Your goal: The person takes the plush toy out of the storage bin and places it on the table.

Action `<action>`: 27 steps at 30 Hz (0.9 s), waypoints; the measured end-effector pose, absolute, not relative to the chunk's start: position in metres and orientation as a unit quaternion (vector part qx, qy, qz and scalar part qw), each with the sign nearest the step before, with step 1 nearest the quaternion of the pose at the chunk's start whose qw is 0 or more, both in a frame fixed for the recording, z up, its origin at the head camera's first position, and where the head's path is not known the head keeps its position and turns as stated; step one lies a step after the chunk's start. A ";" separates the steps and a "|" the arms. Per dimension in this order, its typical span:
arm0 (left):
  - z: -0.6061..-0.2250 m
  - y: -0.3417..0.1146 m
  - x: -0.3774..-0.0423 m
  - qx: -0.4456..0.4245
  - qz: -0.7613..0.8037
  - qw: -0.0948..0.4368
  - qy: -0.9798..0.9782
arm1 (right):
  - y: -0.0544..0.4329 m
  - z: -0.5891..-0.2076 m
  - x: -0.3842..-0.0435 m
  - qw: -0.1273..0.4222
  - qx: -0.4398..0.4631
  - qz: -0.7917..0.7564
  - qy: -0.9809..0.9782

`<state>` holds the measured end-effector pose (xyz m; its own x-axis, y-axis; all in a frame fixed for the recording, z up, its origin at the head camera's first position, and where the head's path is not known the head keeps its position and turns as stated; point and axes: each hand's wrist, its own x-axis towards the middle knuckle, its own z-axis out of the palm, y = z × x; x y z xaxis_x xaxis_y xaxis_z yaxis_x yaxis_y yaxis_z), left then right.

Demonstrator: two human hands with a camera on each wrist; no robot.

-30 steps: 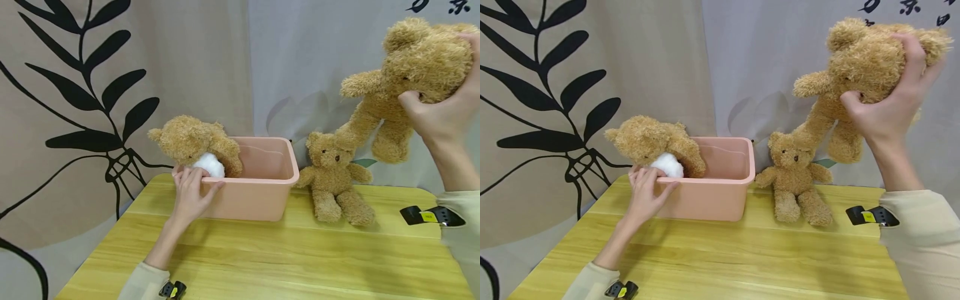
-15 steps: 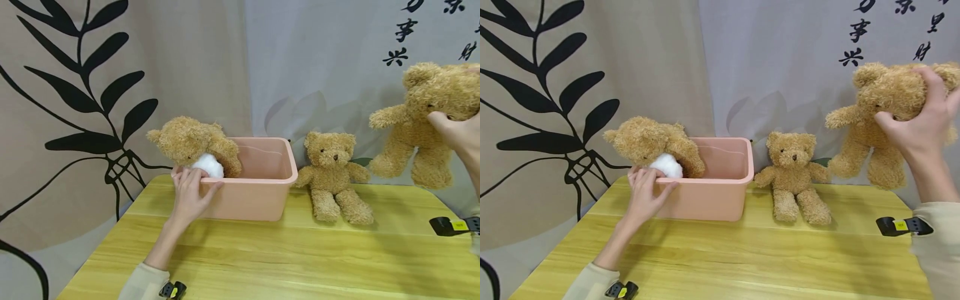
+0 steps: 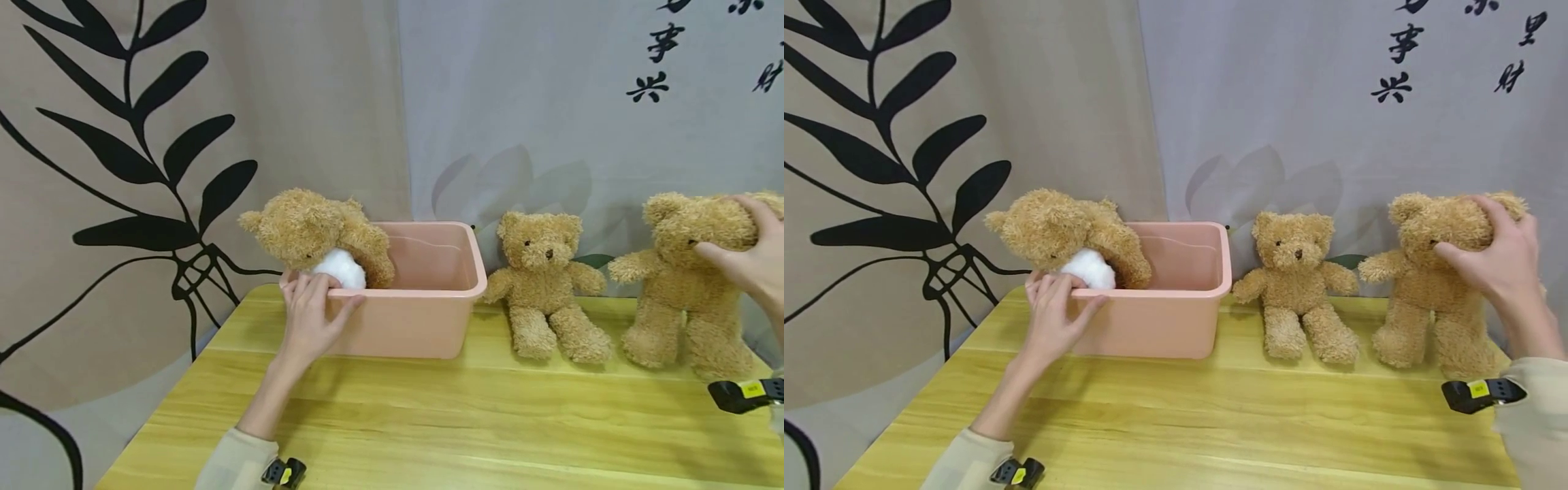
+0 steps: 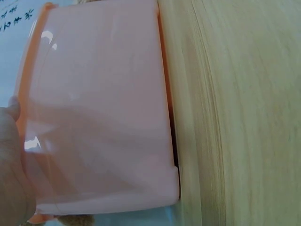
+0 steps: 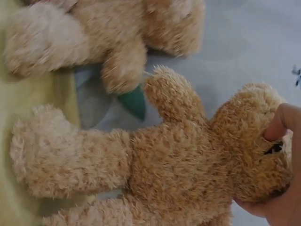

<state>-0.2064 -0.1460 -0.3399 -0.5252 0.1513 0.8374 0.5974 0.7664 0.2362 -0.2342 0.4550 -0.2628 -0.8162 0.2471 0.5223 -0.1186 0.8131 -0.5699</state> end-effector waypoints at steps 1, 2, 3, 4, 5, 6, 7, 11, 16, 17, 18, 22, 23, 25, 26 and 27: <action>-0.340 -0.146 -0.207 -0.224 -0.258 0.432 -0.835 | 0.457 -0.267 -0.235 0.287 -0.047 0.295 -0.910; -0.340 -0.146 -0.207 -0.223 -0.257 0.431 -0.835 | 0.460 -0.271 -0.235 0.272 -0.053 0.284 -0.918; -0.340 -0.146 -0.207 -0.223 -0.257 0.431 -0.836 | 0.463 -0.276 -0.236 0.257 -0.065 0.272 -0.925; -0.340 -0.146 -0.207 -0.222 -0.257 0.430 -0.836 | 0.465 -0.280 -0.237 0.246 -0.070 0.263 -0.930; -0.340 -0.146 -0.207 -0.222 -0.257 0.430 -0.837 | 0.468 -0.285 -0.237 0.233 -0.074 0.257 -0.935; -0.340 -0.146 -0.207 -0.221 -0.257 0.429 -0.837 | 0.470 -0.290 -0.238 0.220 -0.075 0.257 -0.938; -0.340 -0.146 -0.207 -0.220 -0.258 0.429 -0.837 | 0.473 -0.294 -0.238 0.206 -0.075 0.257 -0.941; -0.340 -0.146 -0.207 -0.220 -0.255 0.429 -0.838 | 0.477 -0.311 -0.241 0.168 -0.067 0.267 -0.947; -0.340 -0.146 -0.208 -0.221 -0.254 0.432 -0.836 | 0.474 -0.317 -0.241 0.158 -0.054 0.281 -0.945; -0.340 -0.146 -0.208 -0.221 -0.254 0.434 -0.836 | 0.473 -0.317 -0.241 0.164 -0.054 0.281 -0.944; -0.340 -0.146 -0.208 -0.221 -0.254 0.434 -0.835 | 0.470 -0.317 -0.241 0.171 -0.056 0.282 -0.942; -0.339 -0.147 -0.207 -0.221 -0.254 0.432 -0.837 | 0.463 -0.319 -0.241 0.213 -0.086 0.283 -0.931; -0.339 -0.147 -0.207 -0.221 -0.253 0.431 -0.837 | 0.462 -0.320 -0.242 0.226 -0.092 0.284 -0.927; -0.339 -0.147 -0.207 -0.221 -0.253 0.430 -0.838 | 0.460 -0.321 -0.243 0.248 -0.100 0.291 -0.919; -0.339 -0.147 -0.207 -0.221 -0.253 0.430 -0.838 | 0.459 -0.321 -0.243 0.257 -0.104 0.296 -0.914; -0.339 -0.147 -0.207 -0.221 -0.253 0.430 -0.838 | 0.459 -0.321 -0.244 0.267 -0.105 0.300 -0.910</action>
<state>-0.2071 -0.1466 -0.3393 -0.5333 0.1529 0.8320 0.5875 0.7746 0.2342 -0.2439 0.4588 -0.3214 -0.8358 0.3509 0.4222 0.0309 0.7980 -0.6019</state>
